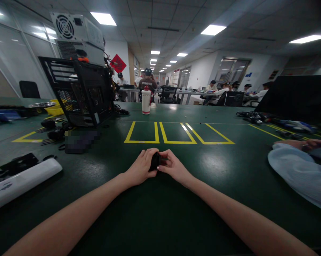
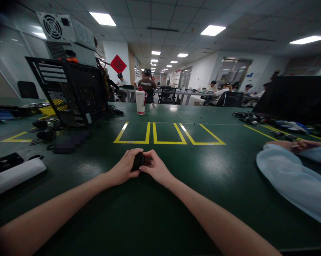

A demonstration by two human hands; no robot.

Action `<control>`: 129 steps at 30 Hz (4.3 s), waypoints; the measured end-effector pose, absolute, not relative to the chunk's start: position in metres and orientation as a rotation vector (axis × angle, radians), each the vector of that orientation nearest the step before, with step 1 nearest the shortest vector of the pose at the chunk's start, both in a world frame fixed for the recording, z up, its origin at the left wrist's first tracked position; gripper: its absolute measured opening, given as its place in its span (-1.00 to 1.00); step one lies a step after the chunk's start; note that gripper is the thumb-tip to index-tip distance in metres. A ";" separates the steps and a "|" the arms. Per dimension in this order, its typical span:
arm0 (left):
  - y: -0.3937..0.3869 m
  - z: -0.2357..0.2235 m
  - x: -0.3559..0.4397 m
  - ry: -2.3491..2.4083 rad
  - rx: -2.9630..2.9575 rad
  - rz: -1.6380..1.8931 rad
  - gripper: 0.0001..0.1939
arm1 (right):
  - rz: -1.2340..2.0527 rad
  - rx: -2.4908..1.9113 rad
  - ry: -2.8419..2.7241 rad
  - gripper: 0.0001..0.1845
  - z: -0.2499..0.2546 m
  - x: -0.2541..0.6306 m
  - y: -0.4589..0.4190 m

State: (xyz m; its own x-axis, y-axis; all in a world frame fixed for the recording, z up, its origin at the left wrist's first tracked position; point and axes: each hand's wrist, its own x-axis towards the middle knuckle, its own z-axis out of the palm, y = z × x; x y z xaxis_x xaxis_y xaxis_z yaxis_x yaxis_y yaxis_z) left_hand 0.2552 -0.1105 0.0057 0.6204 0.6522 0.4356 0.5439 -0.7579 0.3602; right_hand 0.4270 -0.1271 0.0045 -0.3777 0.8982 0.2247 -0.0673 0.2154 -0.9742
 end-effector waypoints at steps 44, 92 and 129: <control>-0.111 0.006 0.255 0.996 2.632 0.857 -0.35 | 1.261 -0.924 -1.543 -0.68 0.005 0.427 -0.127; -0.111 0.006 0.256 0.995 2.644 0.861 -0.35 | 1.238 -0.915 -1.521 -0.72 0.003 0.427 -0.127; -0.110 0.004 0.257 0.995 2.637 0.860 -0.33 | 1.362 -0.891 -1.544 -0.64 0.007 0.432 -0.126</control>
State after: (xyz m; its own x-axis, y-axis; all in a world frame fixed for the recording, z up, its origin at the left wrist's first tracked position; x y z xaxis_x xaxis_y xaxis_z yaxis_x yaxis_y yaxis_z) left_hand 0.2566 -0.1095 0.0036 0.6055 0.6552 0.4517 0.5420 -0.7551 0.3688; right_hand 0.4316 -0.1263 0.0072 -0.3670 0.9185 0.1474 -0.0314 0.1461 -0.9888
